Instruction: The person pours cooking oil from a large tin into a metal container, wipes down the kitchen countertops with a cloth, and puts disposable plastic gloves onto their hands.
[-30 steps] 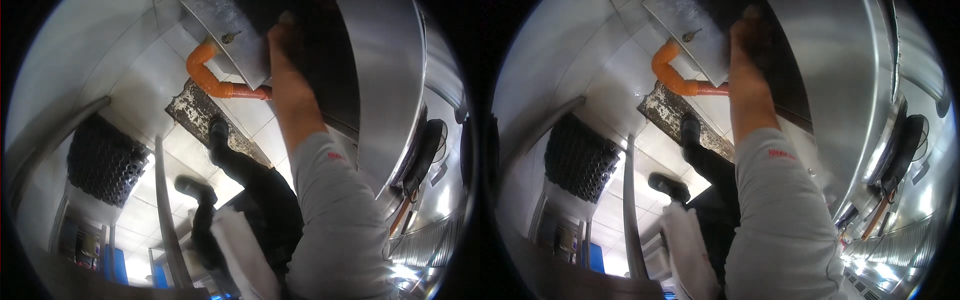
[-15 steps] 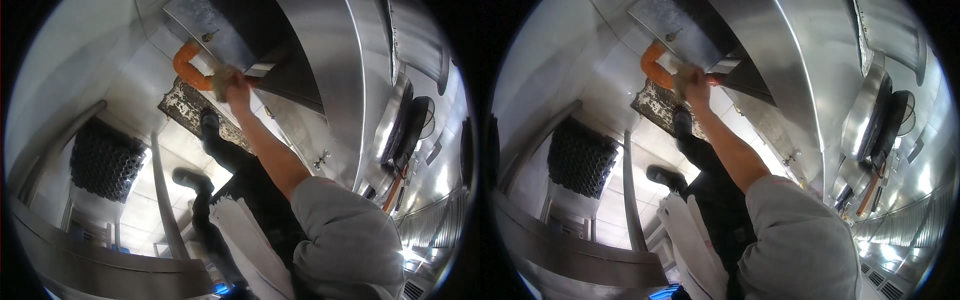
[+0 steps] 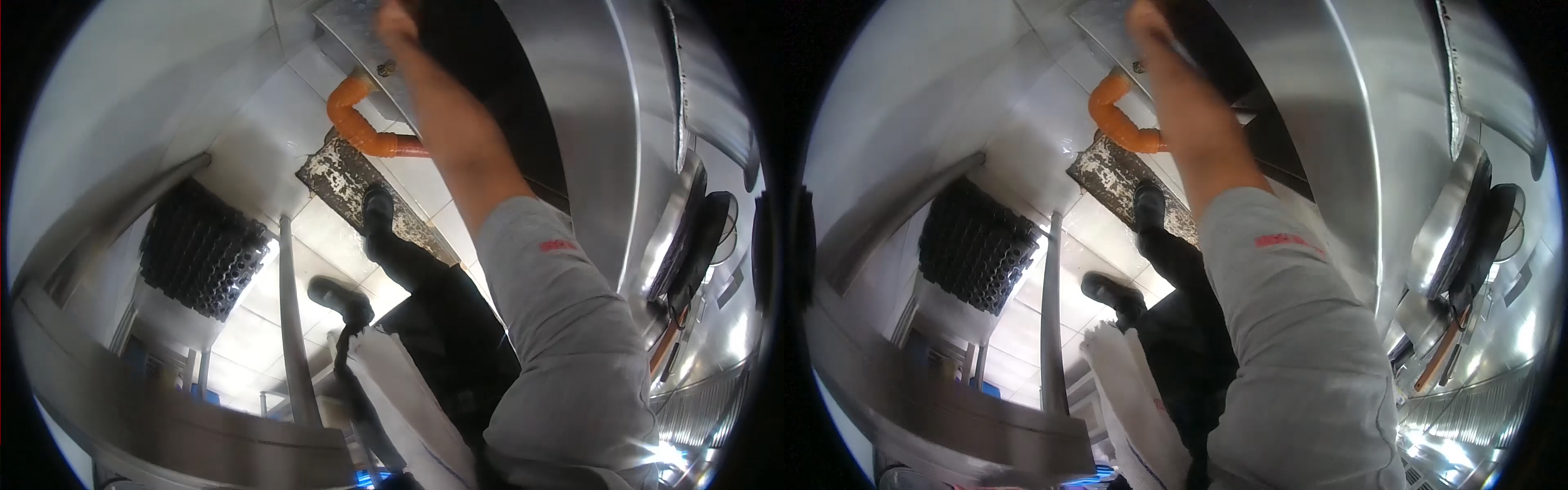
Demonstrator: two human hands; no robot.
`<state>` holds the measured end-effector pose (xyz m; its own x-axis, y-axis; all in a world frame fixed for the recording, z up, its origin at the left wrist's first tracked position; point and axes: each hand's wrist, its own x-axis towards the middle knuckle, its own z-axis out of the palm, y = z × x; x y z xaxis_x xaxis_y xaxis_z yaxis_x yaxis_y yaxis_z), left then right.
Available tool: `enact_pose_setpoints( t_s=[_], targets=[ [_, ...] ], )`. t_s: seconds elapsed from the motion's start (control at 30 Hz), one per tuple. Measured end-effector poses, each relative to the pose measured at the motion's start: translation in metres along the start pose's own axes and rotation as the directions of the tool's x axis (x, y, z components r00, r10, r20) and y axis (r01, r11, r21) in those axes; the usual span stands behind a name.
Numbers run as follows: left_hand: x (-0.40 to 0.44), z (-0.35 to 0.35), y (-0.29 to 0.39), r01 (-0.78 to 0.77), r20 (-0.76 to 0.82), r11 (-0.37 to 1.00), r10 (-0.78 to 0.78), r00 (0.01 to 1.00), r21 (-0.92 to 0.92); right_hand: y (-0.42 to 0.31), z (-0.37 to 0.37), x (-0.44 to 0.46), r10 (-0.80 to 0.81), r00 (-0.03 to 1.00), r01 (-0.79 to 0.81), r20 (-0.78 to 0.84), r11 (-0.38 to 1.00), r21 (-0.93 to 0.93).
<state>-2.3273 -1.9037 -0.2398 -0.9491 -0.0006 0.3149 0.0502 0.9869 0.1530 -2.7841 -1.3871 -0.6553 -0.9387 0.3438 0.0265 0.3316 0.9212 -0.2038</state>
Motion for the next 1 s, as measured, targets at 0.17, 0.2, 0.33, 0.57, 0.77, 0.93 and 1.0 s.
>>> enact_pose_setpoints(
  t_s=[0.17, 0.2, 0.33, 0.57, 0.77, 0.93, 1.0],
  targets=[
    [-0.025, -0.036, 0.001, 0.026, -0.104, 0.997, -0.033, 0.994, -0.069, -0.058, -0.044, -0.154, -0.375, 0.916, 0.106, 0.14, 0.565, 0.818],
    [-0.03, -0.045, 0.001, 0.038, -0.142, 0.995, -0.051, 0.989, -0.095, -0.066, -0.081, -0.184, -0.39, 0.885, 0.078, 0.256, 0.665, 0.743],
    [-0.034, -0.044, 0.014, 0.11, -0.333, 0.963, -0.19, 0.923, -0.245, -0.054, -0.174, -0.313, -0.109, 0.875, -0.329, 0.471, 0.578, 0.747],
    [-0.068, -0.092, 0.089, 0.18, 0.108, 0.765, -0.144, 0.984, -0.619, -0.03, -0.424, -0.467, -0.089, 0.621, -0.782, 0.778, -0.002, 0.624],
    [-0.092, -0.128, 0.23, 0.206, 0.355, 0.53, 0.194, 0.915, -0.823, -0.036, -0.587, -0.551, -0.248, 0.732, -0.679, 0.635, -0.34, 0.65],
    [-0.086, -0.172, 0.263, 0.165, 0.276, 0.508, 0.151, 0.949, -0.845, 0.007, -0.62, -0.595, -0.314, 0.827, -0.542, 0.467, -0.225, 0.809],
    [-0.086, -0.176, 0.276, 0.113, 0.3, 0.622, 0.204, 0.932, -0.775, 0.013, -0.627, -0.613, -0.308, 0.845, -0.496, 0.436, -0.148, 0.856]
  ],
)
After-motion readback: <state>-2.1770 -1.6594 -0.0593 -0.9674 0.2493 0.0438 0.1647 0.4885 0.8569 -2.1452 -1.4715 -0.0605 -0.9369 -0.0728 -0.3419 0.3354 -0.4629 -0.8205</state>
